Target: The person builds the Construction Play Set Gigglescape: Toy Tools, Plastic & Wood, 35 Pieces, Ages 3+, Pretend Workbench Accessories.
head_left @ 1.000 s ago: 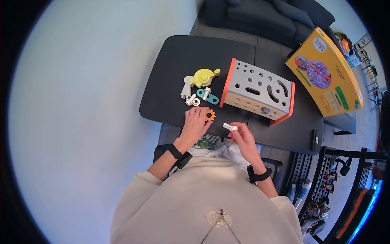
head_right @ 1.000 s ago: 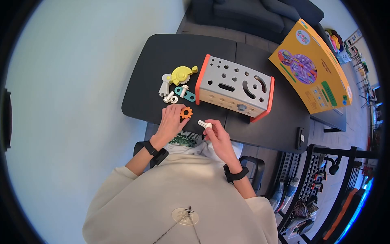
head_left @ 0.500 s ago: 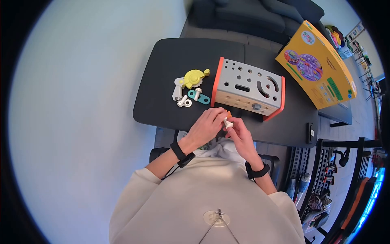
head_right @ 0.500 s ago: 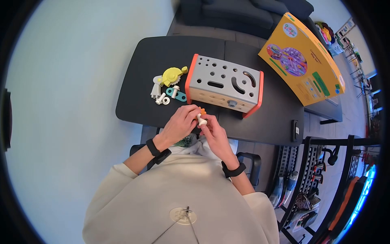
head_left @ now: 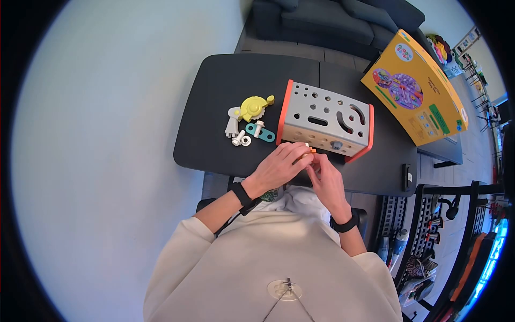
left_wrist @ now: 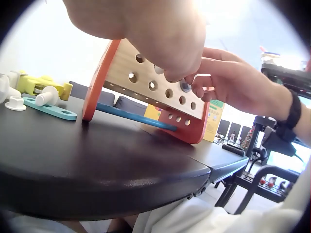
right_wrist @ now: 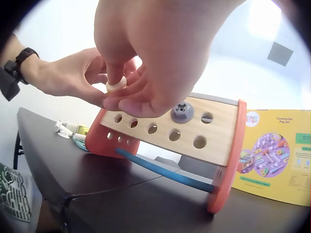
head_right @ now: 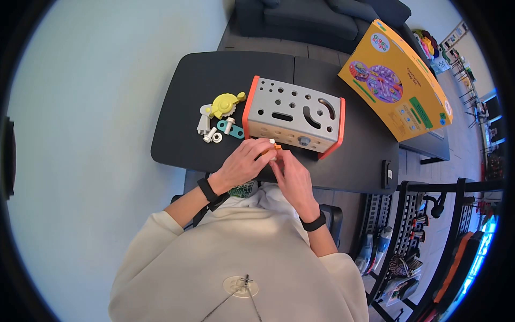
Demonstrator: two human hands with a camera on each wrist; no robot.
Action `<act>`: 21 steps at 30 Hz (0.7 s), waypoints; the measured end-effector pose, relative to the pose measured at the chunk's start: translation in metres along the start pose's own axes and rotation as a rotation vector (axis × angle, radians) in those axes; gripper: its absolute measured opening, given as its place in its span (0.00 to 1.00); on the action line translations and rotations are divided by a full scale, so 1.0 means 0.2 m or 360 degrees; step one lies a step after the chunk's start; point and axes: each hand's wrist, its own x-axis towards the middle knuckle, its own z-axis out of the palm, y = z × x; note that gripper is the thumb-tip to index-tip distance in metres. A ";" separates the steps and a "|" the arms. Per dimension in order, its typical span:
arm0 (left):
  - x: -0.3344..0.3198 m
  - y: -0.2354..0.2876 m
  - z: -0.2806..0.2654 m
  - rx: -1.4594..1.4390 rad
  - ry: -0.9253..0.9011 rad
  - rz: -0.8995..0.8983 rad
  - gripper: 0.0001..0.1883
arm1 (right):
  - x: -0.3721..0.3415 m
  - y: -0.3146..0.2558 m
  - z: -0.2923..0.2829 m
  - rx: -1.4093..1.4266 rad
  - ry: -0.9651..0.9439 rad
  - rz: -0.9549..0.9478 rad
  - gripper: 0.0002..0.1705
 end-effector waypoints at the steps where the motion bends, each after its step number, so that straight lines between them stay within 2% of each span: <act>1: 0.00 -0.01 0.00 0.0001 -0.0002 0.0000 0.24 | 0.00 0.00 0.00 0.0002 0.0000 0.0000 0.14; 6: 0.01 -0.03 0.05 -0.0011 0.0079 0.0051 0.26 | 0.02 0.01 0.00 -0.0265 0.0218 -0.0265 0.20; 10: 0.02 -0.05 0.08 -0.0030 0.0081 0.0065 0.26 | 0.04 0.00 -0.02 -0.0303 0.0328 -0.0273 0.24; 12: 0.03 -0.05 0.08 -0.0032 0.0073 0.0094 0.25 | 0.06 0.00 -0.03 -0.0412 0.0507 -0.0338 0.28; 13: 0.04 -0.05 0.08 -0.0032 0.0071 0.0094 0.25 | 0.05 0.02 -0.02 -0.0429 0.0502 -0.0303 0.34; 14: 0.05 -0.04 0.08 -0.0034 0.0079 0.0090 0.25 | 0.05 0.03 -0.02 -0.0428 0.0501 -0.0302 0.34; 16: 0.05 -0.05 0.08 -0.0040 0.0082 0.0087 0.25 | 0.06 0.02 -0.02 -0.0602 0.0554 -0.0282 0.41; 21: 0.04 -0.07 0.08 -0.0032 0.0114 0.0111 0.25 | 0.08 0.04 -0.04 -0.0703 0.0574 -0.0203 0.50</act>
